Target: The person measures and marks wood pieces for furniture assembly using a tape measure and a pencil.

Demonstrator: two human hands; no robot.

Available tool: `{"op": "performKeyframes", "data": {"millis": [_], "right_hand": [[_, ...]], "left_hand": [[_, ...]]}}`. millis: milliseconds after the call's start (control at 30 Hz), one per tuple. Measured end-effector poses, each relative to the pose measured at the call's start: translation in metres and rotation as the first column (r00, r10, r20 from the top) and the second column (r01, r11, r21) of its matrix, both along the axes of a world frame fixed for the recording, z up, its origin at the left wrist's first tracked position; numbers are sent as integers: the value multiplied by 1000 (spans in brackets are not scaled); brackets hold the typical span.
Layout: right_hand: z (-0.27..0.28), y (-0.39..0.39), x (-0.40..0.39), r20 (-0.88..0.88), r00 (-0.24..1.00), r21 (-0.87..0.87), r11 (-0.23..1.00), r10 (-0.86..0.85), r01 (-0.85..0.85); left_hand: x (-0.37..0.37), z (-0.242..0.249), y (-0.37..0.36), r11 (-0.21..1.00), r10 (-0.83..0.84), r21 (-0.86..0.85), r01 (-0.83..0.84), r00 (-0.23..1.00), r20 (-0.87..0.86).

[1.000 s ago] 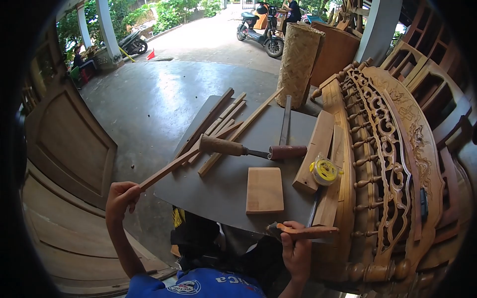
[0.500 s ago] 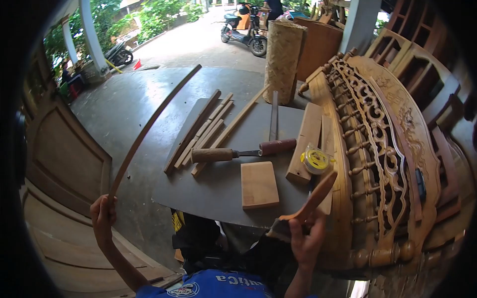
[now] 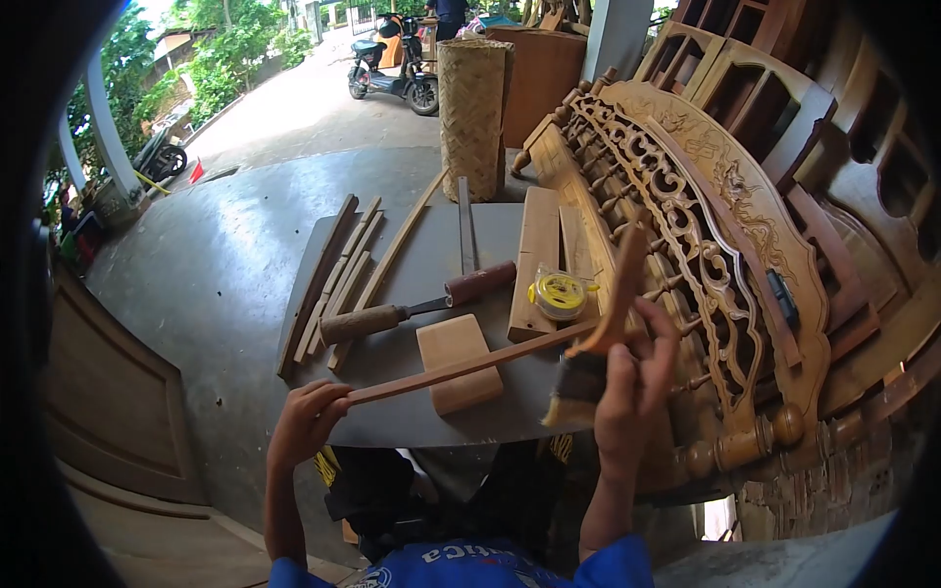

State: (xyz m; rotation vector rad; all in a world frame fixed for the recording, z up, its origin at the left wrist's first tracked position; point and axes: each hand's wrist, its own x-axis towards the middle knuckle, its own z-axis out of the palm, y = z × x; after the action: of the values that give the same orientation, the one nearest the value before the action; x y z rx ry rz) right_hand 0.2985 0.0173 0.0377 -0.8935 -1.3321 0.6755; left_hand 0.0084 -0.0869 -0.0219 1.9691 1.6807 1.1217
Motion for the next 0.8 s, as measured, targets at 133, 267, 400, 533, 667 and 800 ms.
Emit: {"op": "performKeyframes", "data": {"millis": [133, 267, 400, 533, 667, 800], "right_hand": [[12, 43, -29, 187, 924, -148, 940, 333, -308], [-4, 120, -90, 365, 701, -343, 788, 613, -511], [-40, 176, -150, 324, 585, -582, 645, 743, -496], [-59, 176, -181, 389, 516, -557, 640, 764, -529], [-48, 164, -172, 856, 308, -251, 855, 415, -454], [-7, 155, -132, 927, -62, -365, 854, 369, -371]], "left_hand": [[21, 8, 29, 994, 56, 104, -24, 948, -314], [36, 17, 36, 984, 79, 179, -1, 899, -430], [54, 18, 44, 978, 19, 196, 75, 899, -438], [74, 13, 58, 960, -62, 210, 188, 868, -492], [81, 11, 74, 965, -84, 172, 199, 853, -515], [79, 6, 80, 975, -134, 90, 205, 856, -499]]}}
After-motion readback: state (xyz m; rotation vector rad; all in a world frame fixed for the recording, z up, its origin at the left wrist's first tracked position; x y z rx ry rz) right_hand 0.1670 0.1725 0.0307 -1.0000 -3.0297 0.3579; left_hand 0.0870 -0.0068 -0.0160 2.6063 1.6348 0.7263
